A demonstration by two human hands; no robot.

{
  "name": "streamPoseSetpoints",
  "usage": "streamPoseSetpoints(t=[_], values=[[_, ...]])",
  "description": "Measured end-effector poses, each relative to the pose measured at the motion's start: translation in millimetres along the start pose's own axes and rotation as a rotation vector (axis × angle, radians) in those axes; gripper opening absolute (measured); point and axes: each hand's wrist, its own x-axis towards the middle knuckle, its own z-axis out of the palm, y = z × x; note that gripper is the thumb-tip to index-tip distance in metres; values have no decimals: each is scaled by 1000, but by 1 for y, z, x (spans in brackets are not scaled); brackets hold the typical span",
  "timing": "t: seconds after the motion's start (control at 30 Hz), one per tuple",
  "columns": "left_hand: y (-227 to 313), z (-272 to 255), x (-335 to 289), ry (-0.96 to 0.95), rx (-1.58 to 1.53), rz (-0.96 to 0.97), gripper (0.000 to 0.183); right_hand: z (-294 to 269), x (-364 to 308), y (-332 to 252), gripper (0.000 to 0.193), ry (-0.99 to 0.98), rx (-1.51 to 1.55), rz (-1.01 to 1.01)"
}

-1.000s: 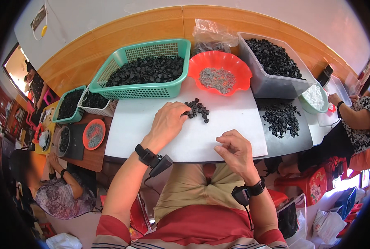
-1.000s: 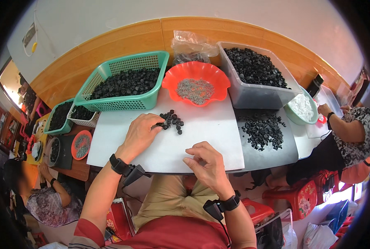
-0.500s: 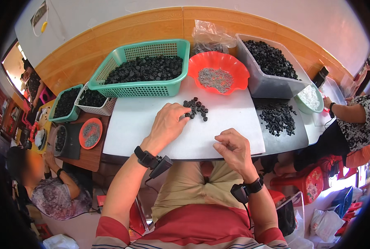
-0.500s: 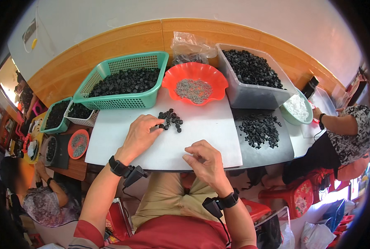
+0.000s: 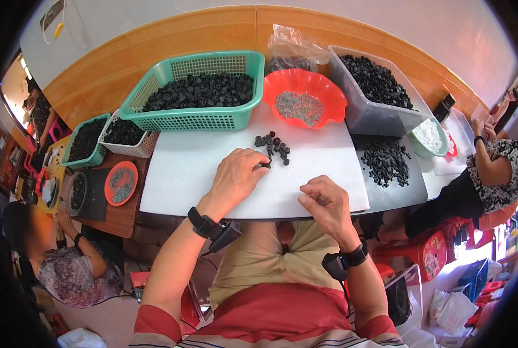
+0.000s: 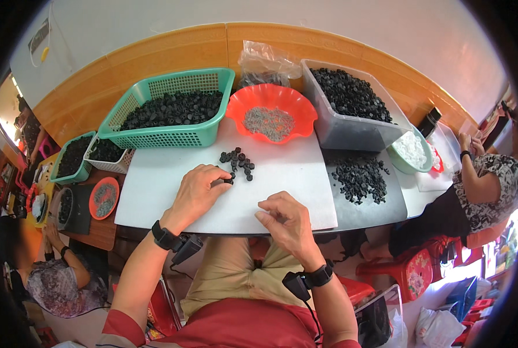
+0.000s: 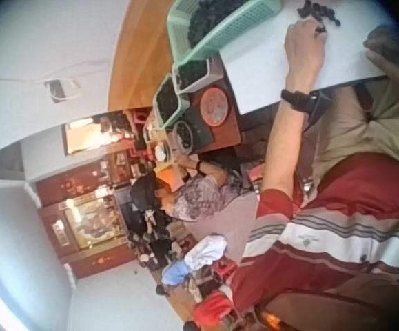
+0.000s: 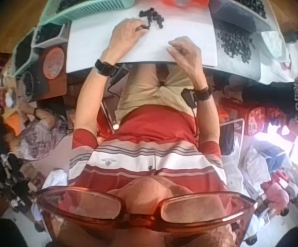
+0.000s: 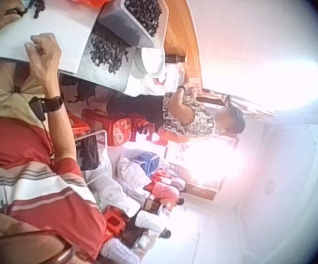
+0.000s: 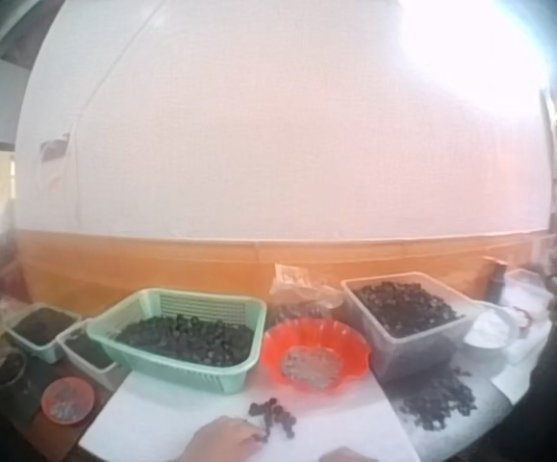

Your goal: Assembling two small black plastic components together at a production table.

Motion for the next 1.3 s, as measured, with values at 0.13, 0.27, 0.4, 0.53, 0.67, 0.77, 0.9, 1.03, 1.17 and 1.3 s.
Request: streamPoseSetpoints(t=[0.13,0.27,0.4,0.53,0.67,0.77,0.9,1.03,1.17,1.3], values=[[4,0,-4,51,-84,-1,17,0,-1,1,15,1,-1,8],[0,0,-5,70,-217,-51,20,0,0,6,16,0,11,11],[5,-5,-9,120,-276,-178,22,-1,6,3,16,-17,-9,-3],[3,-4,-15,136,-261,-188,24,0,4,9,15,-21,87,41],[9,-3,-26,164,-250,-109,24,0,1,2,14,-19,-6,42],[11,-1,-23,166,-230,-102,23,-3,6,13,16,-30,25,37],[14,0,-30,175,-257,-105,24,-2,2,8,16,-44,27,56],[10,4,-33,180,-222,-92,25,-11,11,-2,15,-98,-35,104],[12,4,-32,165,-200,-93,25,-27,39,-18,15,-85,-202,96],[17,2,-36,138,-252,-115,25,-46,87,-24,16,53,-394,-177]])
